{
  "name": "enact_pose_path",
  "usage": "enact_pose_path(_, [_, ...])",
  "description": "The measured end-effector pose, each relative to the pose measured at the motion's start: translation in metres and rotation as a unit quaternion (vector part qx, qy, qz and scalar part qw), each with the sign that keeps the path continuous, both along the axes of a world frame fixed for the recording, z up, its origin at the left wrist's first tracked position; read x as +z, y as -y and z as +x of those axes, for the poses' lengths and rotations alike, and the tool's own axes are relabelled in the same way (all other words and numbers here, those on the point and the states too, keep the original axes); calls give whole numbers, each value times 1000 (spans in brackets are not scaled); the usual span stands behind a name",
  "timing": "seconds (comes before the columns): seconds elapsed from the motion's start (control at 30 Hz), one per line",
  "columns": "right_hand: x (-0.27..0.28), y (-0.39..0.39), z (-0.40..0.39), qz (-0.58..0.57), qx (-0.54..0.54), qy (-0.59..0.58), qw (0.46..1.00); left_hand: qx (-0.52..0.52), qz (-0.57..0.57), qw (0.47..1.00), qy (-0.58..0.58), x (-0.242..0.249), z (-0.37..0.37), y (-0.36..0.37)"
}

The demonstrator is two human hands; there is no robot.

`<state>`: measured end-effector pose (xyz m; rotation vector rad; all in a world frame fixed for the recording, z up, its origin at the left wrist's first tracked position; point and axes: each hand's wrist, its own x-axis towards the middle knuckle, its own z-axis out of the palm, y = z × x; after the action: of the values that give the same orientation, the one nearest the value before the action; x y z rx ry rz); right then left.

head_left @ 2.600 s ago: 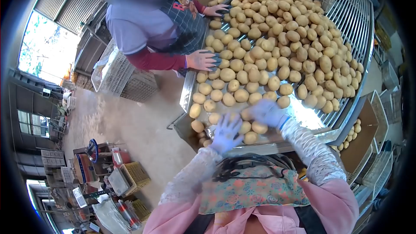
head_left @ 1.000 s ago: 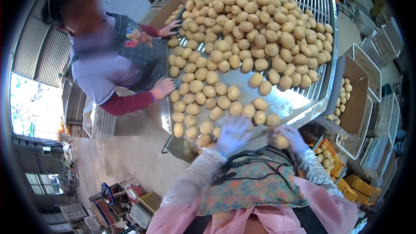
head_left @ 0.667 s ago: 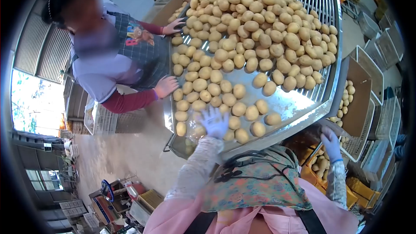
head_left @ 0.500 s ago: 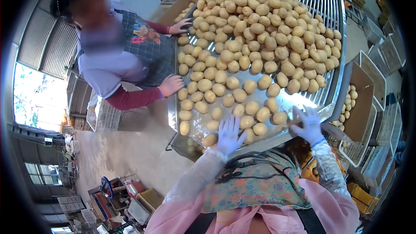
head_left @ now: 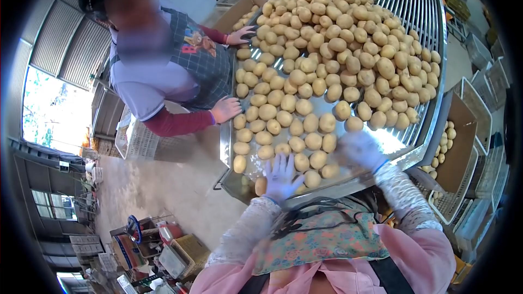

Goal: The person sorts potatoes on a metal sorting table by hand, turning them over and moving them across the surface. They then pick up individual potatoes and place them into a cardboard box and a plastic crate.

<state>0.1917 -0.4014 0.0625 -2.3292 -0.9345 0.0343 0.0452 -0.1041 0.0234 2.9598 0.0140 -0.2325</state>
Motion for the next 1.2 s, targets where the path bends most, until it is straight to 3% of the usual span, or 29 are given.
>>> enact_pose_path(0.03, [37, 12, 12, -60, -88, 125, 986, -29, -15, 999, 28, -1, -2, -16])
enact_pose_path(0.07, [-22, 62, 51, -22, -183, 198, 963, -60, -30, 996, 55, -3, -1, -32])
enact_pose_path(0.13, [-19, 99, 76, -177, -316, 236, 901, -29, -9, 998, 52, -15, 2, -46])
enact_pose_path(0.2, [-37, 85, 87, -194, -329, 173, 908, 86, 7, 991, 100, -23, 25, -44])
enact_pose_path(0.23, [-41, 73, 90, -207, -337, 112, 911, 131, 23, 989, 58, -10, 46, -26])
enact_pose_path(0.27, [-27, 44, 81, -274, -378, 105, 878, 128, 21, 990, 59, -19, 66, -9])
enact_pose_path(0.3, [-36, 41, 89, -164, -332, -13, 929, 102, 23, 990, 97, -34, 82, 8])
enact_pose_path(0.33, [-16, 22, 82, -212, -300, -34, 930, 76, 26, 988, 135, -43, 88, 22])
enact_pose_path(0.4, [-33, 11, 59, -204, -252, 64, 944, 67, 45, 992, 100, -26, 86, 51])
enact_pose_path(0.47, [-44, 19, 37, -134, -218, 67, 964, 61, 60, 994, 65, -12, 75, 60])
enact_pose_path(0.53, [-40, 37, 2, -164, -151, 86, 971, -91, -62, 989, 99, -5, 37, 39])
enact_pose_path(0.63, [-34, 35, -57, -149, -99, 60, 982, -130, -111, 984, 47, 5, -17, 4])
enact_pose_path(0.77, [-28, -2, -98, -169, -65, 48, 982, -25, -37, 998, 45, 4, -36, -26])
enact_pose_path(0.8, [-27, -8, -98, -169, -62, 47, 983, -23, -37, 998, 44, 2, -30, -24])
enact_pose_path(0.87, [-24, -18, -84, -125, 7, 23, 992, 29, -8, 988, 150, -5, -13, -12])
enact_pose_path(0.93, [-16, -22, -55, -90, 59, 67, 992, 31, 3, 992, 120, -27, 1, 13])
enact_pose_path(1.0, [-15, -28, -17, -180, 117, -265, 940, -54, -11, 986, 155, -52, 5, 43])
enact_pose_path(1.07, [-29, -7, 7, 15, -91, -138, 986, -101, -37, 987, 116, -12, -1, 64])
enact_pose_path(1.13, [-28, 7, 40, -74, -239, 113, 962, -149, -60, 984, 74, 2, -5, 65])
enact_pose_path(1.2, [-37, 20, 60, -127, -244, 118, 954, -194, -109, 971, 83, -2, -11, 44])
